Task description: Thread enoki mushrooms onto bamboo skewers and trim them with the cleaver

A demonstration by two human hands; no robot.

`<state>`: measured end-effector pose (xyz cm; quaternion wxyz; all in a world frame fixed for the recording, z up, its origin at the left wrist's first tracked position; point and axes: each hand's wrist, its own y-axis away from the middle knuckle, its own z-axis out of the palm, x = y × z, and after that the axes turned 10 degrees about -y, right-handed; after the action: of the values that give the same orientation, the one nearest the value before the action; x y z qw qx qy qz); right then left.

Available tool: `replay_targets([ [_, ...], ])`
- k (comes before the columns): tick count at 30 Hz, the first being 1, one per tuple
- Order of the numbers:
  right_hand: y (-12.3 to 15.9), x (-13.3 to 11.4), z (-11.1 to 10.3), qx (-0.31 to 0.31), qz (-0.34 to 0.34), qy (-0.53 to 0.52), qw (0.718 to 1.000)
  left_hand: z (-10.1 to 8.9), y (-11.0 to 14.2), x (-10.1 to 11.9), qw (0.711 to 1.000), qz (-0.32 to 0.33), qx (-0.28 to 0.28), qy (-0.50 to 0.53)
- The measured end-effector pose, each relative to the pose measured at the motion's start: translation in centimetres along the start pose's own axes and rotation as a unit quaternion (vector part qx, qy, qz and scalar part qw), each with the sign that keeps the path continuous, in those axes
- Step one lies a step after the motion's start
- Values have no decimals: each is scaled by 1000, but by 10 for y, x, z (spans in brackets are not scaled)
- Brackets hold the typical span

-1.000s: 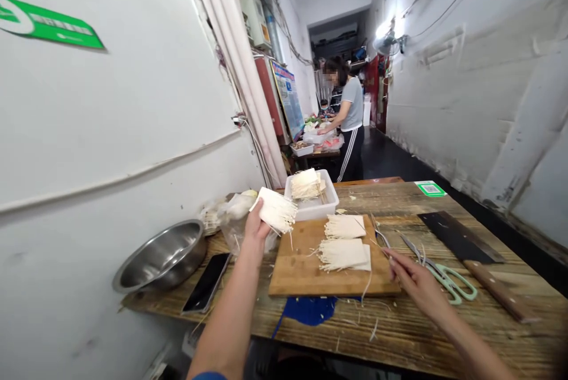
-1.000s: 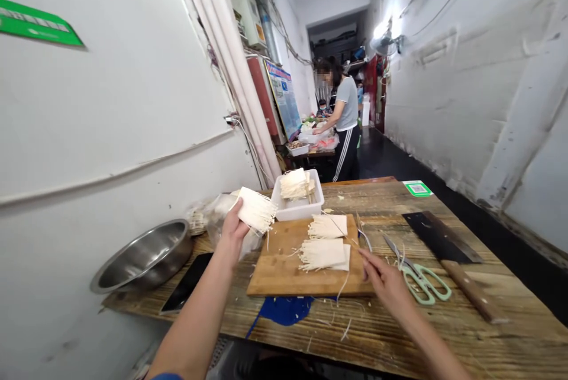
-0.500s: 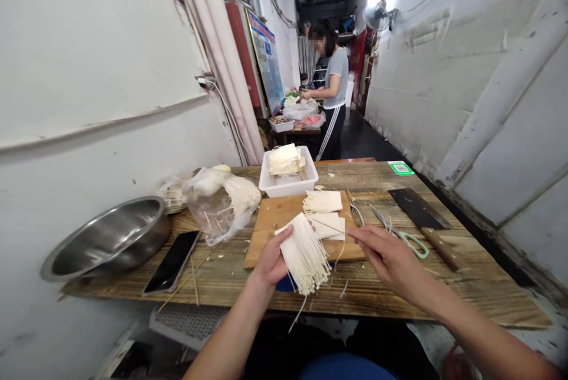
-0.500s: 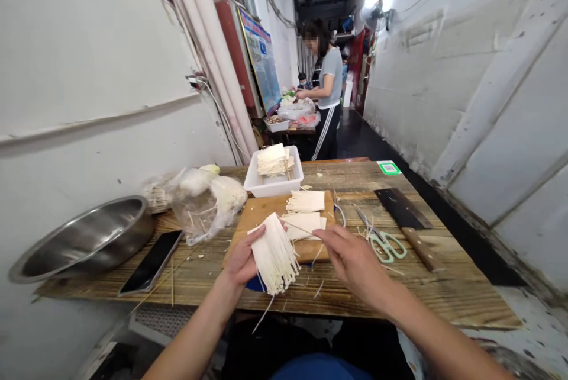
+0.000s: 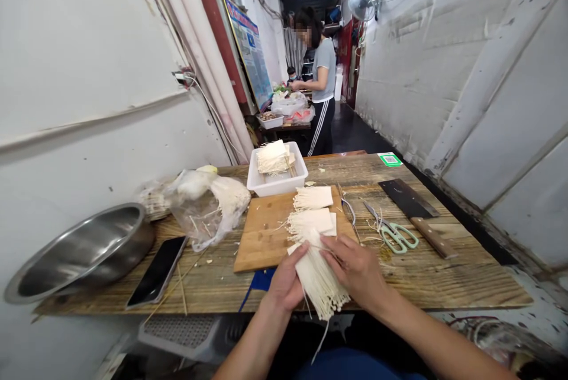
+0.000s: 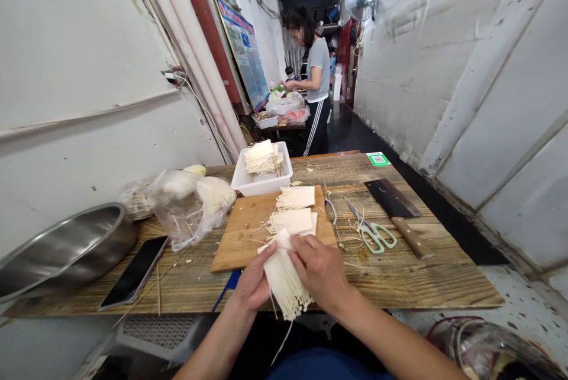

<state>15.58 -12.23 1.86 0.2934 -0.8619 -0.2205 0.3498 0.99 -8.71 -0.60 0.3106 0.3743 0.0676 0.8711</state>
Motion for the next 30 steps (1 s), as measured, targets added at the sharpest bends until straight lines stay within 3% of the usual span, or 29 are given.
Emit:
replay_targets([
  [3, 2, -6, -1, 5, -27, 28, 999, 4, 3, 0, 998, 44, 12, -32],
  [6, 4, -10, -13, -28, -33, 14, 999, 6, 10, 5, 996, 55, 10, -65],
  [11, 11, -3, -59, -130, -39, -33, 990, 1, 27, 22, 987, 80, 4, -141],
  [16, 13, 2, -94, -152, -56, 47, 986, 4, 33, 30, 981, 94, 0, -168],
  [23, 17, -8, -88, -170, -87, 112, 975, 18, 32, 19, 984, 68, 1, -163],
  [30, 31, -4, -89, -162, -86, 98, 978, 27, 41, 21, 981, 77, -29, -175],
])
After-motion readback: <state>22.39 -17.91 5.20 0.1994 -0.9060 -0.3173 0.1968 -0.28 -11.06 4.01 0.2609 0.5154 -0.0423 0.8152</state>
